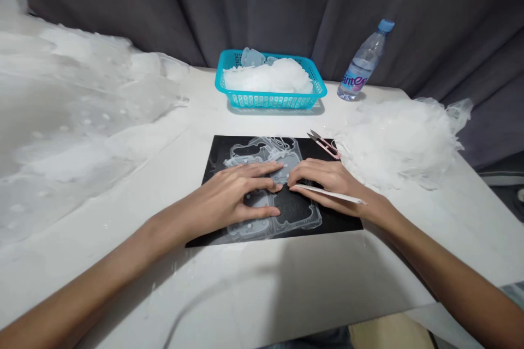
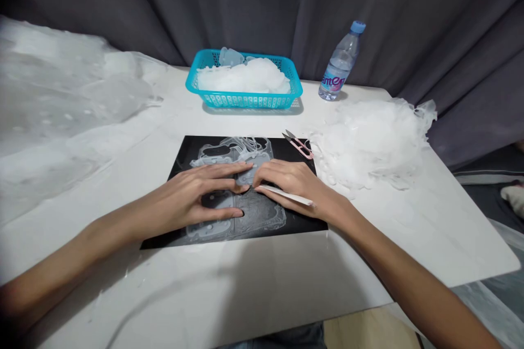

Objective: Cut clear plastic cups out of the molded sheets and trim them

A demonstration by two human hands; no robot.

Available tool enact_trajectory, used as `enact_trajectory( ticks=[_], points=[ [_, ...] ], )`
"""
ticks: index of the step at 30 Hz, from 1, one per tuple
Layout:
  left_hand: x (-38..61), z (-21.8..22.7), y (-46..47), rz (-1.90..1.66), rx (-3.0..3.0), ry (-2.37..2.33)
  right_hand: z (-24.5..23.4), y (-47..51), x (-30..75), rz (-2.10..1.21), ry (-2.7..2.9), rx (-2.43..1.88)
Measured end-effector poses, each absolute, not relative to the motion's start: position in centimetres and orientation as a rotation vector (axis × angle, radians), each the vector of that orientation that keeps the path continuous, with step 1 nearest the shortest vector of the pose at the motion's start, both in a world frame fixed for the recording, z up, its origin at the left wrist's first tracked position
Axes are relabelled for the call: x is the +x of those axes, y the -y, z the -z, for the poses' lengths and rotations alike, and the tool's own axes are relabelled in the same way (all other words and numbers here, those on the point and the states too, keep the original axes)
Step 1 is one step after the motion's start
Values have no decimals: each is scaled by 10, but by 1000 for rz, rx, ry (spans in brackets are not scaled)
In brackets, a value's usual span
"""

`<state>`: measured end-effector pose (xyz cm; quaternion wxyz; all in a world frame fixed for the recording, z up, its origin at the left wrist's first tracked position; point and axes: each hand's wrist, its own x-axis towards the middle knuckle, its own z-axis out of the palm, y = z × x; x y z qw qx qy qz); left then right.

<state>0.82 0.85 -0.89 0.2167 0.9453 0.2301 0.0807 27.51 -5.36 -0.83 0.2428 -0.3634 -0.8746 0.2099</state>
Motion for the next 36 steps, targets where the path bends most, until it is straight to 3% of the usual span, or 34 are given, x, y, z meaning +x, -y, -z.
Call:
enact_trajectory(
  ticks=[8,23,30,36],
  points=[
    [6,11,-8,-204,2586,-630,10,53,276,-684,2295,-1037],
    [4,11,-7,-252,2570,-638,9,65,252,-194,2453,-1188],
    [5,10,-7,-202,2594,-643,-1,62,270,-442,2427,-1117],
    [4,12,-9,-199,2602,-640,2,60,268,-449,2426,-1081]
  ],
)
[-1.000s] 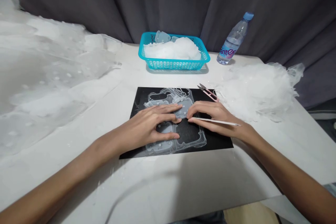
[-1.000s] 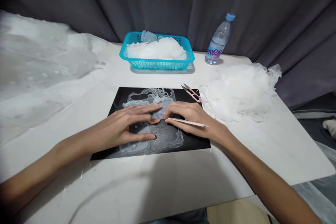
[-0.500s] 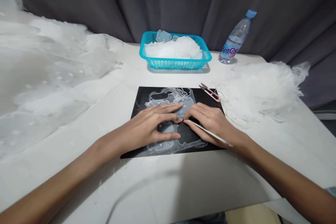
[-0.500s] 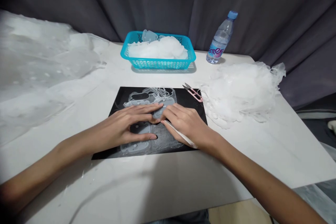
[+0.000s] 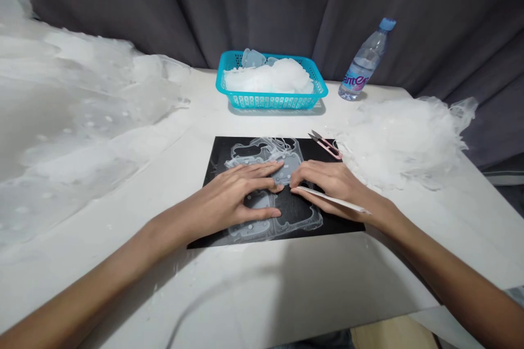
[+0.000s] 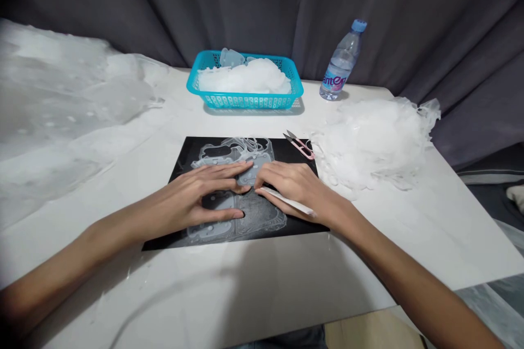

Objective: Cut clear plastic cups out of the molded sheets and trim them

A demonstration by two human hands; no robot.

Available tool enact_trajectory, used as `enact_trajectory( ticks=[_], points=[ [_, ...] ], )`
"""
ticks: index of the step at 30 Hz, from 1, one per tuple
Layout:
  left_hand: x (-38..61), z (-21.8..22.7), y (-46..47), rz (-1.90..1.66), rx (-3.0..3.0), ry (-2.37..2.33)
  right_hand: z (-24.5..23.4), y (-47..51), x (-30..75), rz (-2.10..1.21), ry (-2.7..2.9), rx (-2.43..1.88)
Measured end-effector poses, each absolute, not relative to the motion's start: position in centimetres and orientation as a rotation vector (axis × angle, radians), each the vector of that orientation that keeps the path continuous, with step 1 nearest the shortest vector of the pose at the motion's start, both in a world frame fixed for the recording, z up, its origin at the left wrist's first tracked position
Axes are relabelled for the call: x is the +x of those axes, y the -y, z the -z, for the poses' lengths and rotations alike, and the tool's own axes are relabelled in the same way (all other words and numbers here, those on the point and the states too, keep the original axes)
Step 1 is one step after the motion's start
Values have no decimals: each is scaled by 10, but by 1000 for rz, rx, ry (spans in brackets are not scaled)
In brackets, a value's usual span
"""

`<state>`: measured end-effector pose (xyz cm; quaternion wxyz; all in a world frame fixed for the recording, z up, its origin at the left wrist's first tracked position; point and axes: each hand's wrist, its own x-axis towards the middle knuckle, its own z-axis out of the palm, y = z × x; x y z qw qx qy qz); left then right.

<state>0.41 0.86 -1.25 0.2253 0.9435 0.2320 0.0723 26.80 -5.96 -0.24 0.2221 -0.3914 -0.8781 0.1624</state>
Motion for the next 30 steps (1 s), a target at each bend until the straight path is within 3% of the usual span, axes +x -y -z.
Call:
enact_trajectory(
  ticks=[5,17,30],
  points=[
    [3,14,-9,-247,2586,-632,7,57,265,-366,2438,-1049],
    [4,15,-8,-220,2571,-633,32,46,266,320,2553,-905],
    [2,14,-9,-160,2564,-678,26,52,251,-155,2233,-1222]
  ],
)
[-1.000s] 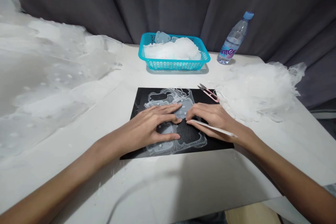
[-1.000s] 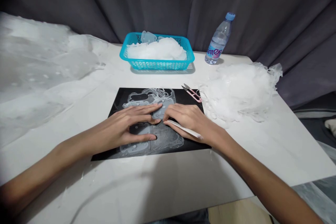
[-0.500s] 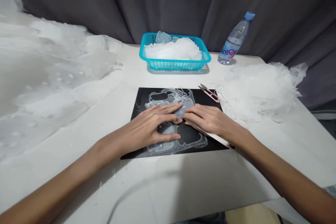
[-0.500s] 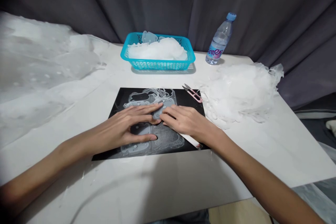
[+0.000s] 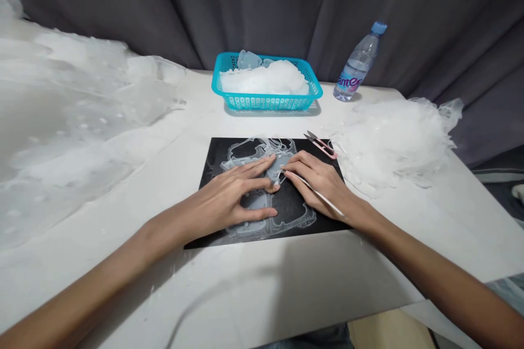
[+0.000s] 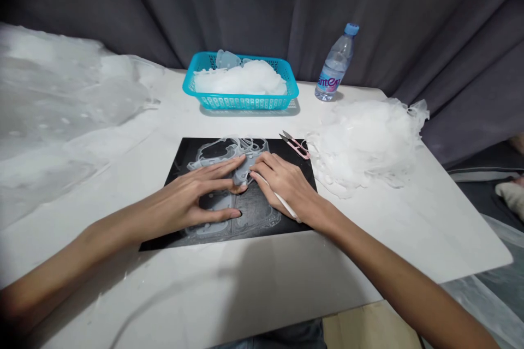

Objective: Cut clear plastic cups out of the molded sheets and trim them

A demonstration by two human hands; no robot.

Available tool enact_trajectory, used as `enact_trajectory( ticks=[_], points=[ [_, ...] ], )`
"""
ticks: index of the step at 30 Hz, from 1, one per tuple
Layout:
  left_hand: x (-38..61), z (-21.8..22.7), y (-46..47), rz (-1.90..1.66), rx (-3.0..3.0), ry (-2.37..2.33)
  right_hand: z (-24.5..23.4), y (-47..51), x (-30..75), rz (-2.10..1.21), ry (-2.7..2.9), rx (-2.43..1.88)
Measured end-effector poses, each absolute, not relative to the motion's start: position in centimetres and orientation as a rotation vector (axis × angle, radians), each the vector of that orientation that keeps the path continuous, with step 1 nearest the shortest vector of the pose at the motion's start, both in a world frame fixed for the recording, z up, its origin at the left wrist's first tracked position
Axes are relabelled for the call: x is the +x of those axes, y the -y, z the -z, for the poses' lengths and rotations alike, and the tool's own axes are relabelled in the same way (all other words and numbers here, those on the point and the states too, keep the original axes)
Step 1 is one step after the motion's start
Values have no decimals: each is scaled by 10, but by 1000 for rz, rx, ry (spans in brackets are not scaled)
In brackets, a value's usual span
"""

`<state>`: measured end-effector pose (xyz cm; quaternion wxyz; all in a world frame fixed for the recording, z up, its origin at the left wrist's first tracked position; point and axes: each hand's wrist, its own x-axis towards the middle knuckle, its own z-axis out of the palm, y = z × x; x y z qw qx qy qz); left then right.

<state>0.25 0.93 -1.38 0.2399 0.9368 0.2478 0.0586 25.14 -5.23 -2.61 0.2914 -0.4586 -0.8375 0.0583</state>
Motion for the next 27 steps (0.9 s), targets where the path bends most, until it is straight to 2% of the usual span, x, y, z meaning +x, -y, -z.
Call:
enact_trajectory(
  ticks=[5,12,16,20,24,27],
  points=[
    [2,8,-8,-113,2467,-741,24,51,260,-259,2360,-1071],
    [0,16,-12,-245,2375,-714,6,54,272,-672,2213,-1071],
    [4,16,-9,-288,2336,-749,0,46,279,-446,2155,-1182],
    [11,17,-2,-464,2378,-888,15,45,275,-232,2145,-1419],
    [13,23,-1,-545,2382,-1019,29,56,261,-256,2132,-1599],
    [12,25,-3,-528,2368,-1004,31,62,253,-421,2055,-1616]
  ],
)
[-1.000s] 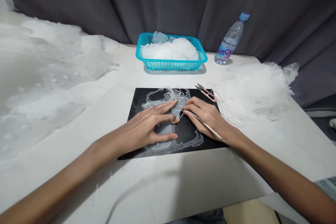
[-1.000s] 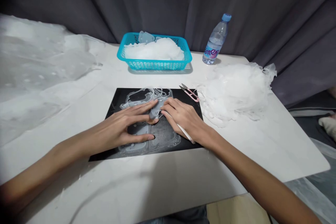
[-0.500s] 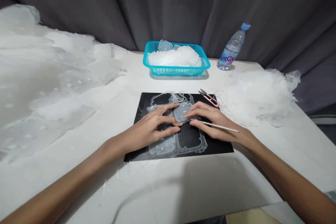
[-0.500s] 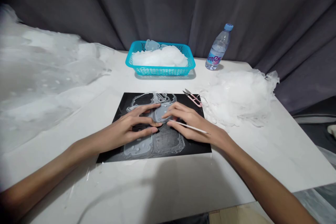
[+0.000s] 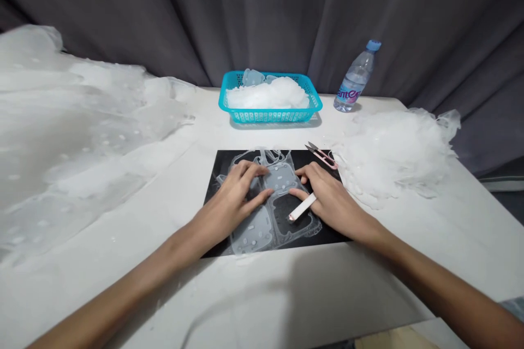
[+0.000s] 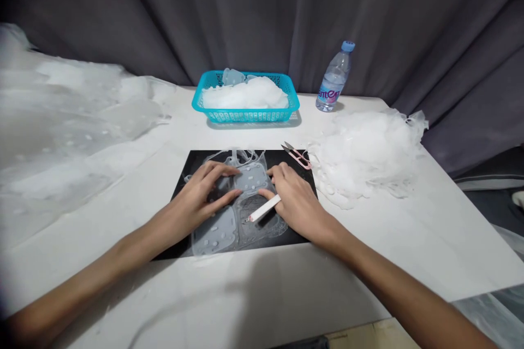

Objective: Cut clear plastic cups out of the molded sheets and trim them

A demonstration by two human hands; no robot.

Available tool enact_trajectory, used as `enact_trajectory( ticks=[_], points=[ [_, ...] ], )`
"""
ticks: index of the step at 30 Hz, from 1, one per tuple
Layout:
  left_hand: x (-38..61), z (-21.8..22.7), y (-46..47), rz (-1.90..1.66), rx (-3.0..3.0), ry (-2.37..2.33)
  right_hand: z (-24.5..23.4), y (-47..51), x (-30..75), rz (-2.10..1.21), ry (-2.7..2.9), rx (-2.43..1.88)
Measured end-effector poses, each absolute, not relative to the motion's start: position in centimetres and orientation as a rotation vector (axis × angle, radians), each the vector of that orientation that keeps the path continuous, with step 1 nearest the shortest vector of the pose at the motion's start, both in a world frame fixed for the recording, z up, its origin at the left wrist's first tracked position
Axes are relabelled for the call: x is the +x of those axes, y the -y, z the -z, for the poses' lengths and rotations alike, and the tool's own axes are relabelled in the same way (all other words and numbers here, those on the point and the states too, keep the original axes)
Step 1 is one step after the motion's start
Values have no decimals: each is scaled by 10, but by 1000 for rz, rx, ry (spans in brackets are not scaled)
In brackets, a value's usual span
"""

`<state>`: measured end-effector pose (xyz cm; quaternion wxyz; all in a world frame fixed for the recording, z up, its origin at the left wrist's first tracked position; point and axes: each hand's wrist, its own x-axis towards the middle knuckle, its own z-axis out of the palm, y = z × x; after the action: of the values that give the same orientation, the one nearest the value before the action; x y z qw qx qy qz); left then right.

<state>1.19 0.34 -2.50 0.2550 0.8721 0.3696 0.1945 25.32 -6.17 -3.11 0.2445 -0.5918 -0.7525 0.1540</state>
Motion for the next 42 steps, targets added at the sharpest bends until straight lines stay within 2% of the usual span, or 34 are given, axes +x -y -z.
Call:
enact_trajectory(
  ticks=[7,16,20,24,31,35,42],
  points=[
    [14,18,-1,-440,2354,-1038,33,57,254,-751,1874,-1577],
    [15,10,2,-408,2239,-1122,16,61,247,-686,2028,-1329],
    [13,5,-5,-574,2077,-1007,17,62,243,-924,1819,-1237],
    [14,0,-6,-548,2156,-875,16,64,236,-1120,1574,-1156],
    [11,-2,-4,-615,1979,-964,9,64,236,-1153,1565,-1138],
    [14,-3,-4,-541,1804,-874,10,64,236,-1160,1544,-1158],
    [17,-4,0,-524,1639,-897,12,62,240,-929,1734,-1254]
  ],
)
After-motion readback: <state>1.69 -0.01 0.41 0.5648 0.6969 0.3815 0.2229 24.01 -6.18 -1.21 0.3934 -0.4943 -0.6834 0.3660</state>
